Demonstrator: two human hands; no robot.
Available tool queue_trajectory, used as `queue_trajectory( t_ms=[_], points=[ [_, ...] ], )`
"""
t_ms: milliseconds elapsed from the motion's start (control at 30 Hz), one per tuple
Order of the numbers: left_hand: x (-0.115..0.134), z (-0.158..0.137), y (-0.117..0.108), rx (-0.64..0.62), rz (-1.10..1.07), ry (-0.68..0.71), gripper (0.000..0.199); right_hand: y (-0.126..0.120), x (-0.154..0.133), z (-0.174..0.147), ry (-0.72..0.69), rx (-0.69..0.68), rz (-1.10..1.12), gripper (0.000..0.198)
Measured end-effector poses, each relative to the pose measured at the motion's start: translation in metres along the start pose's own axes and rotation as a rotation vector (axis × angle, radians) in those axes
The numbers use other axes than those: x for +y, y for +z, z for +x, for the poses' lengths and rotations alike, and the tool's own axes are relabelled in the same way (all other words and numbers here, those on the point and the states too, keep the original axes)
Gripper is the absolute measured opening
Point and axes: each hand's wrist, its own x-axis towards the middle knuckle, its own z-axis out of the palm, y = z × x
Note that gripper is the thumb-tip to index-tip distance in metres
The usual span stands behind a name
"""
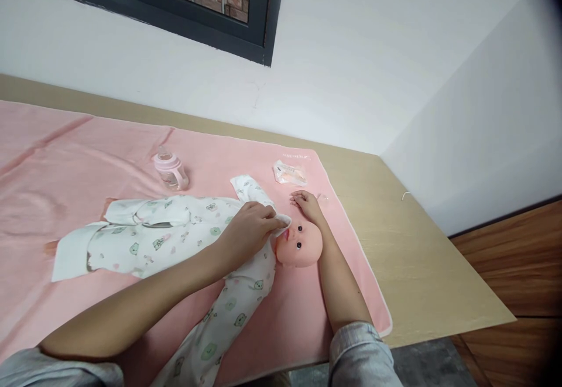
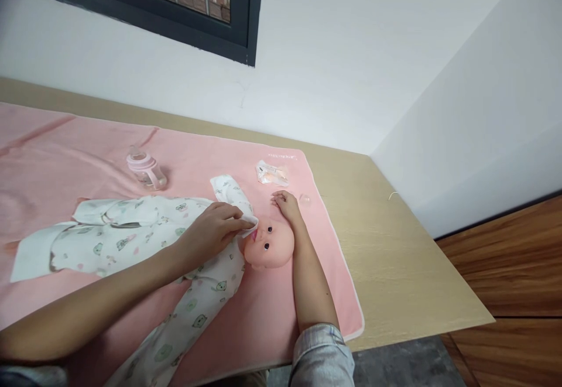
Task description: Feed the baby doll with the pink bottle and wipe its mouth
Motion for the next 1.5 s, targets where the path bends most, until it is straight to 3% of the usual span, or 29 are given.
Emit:
queue_trajectory(
  t_ms=[167, 733, 1500],
  points=[
    [-0.0008, -0.0003, 0.0030, 0.018, -0.015, 0.001, 0.052, 0.0003, 0.0004, 0.0005, -0.002, 0.001, -0.002, 0.014],
    [0.0060, -0.0023, -0.0019, -0.033, -0.249, -0.074, 0.047, 0.0005, 0.0013, 0.0010, 0.003, 0.002, 0.008, 0.015],
    [0.0043, -0.0017, 0.0031, 0.116, -0.265, 0.047, 0.044, 0.0002, 0.0003, 0.0005, -0.003, 0.002, 0.005, 0.014]
  ],
)
